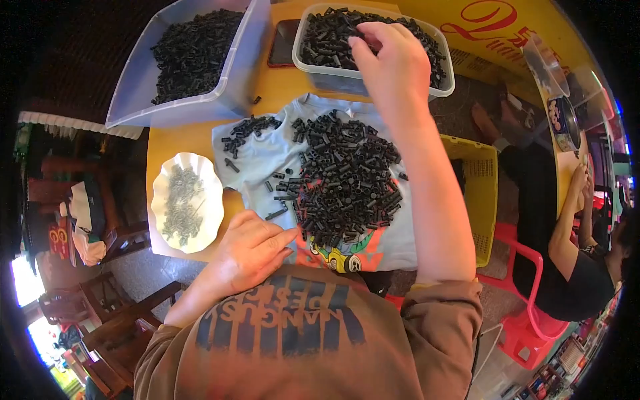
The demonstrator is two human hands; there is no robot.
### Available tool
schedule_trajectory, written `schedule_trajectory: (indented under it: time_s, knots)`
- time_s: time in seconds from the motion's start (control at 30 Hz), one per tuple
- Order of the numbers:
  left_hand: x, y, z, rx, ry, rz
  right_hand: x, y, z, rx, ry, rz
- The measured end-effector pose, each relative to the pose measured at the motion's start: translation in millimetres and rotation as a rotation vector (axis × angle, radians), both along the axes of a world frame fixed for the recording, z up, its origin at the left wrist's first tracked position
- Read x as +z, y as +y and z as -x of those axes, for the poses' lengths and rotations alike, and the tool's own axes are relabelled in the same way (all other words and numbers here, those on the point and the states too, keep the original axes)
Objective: The person assembles plastic nozzle components by inserting small springs from a plate into the plastic pieces by hand and placing the assembled components onto a cloth.
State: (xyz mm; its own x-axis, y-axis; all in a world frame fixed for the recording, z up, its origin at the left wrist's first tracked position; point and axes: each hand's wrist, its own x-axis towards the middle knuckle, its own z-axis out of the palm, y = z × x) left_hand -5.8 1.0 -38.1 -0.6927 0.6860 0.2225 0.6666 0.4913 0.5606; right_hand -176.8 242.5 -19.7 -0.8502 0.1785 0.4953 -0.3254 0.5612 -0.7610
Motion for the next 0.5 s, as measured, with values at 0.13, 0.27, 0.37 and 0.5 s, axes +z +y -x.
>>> schedule_trajectory:
  time_s: [0.13, 0.27, 0.37, 0.5]
  knots:
    - [-3.8, -9.2, -2.1, 0.052, -0.002, -0.001, 2.4, -7.4, -10.7, -0.027, 0.201, -0.333]
    - [-3.5, -18.2, 16.4, 0.120, 0.052, 0.057, -7.8, -19.9, -78.0, 0.244, 0.190, -0.267]
    - [-5.5, -18.1, 33.7, 0.168, 0.088, 0.129, -21.0, -25.9, -120.3, 0.243, 0.011, -0.108]
    - [-13.1, -12.2, 52.2, 0.167, 0.042, 0.258, -43.8, -25.3, -140.6, 0.139, -0.100, 0.068]
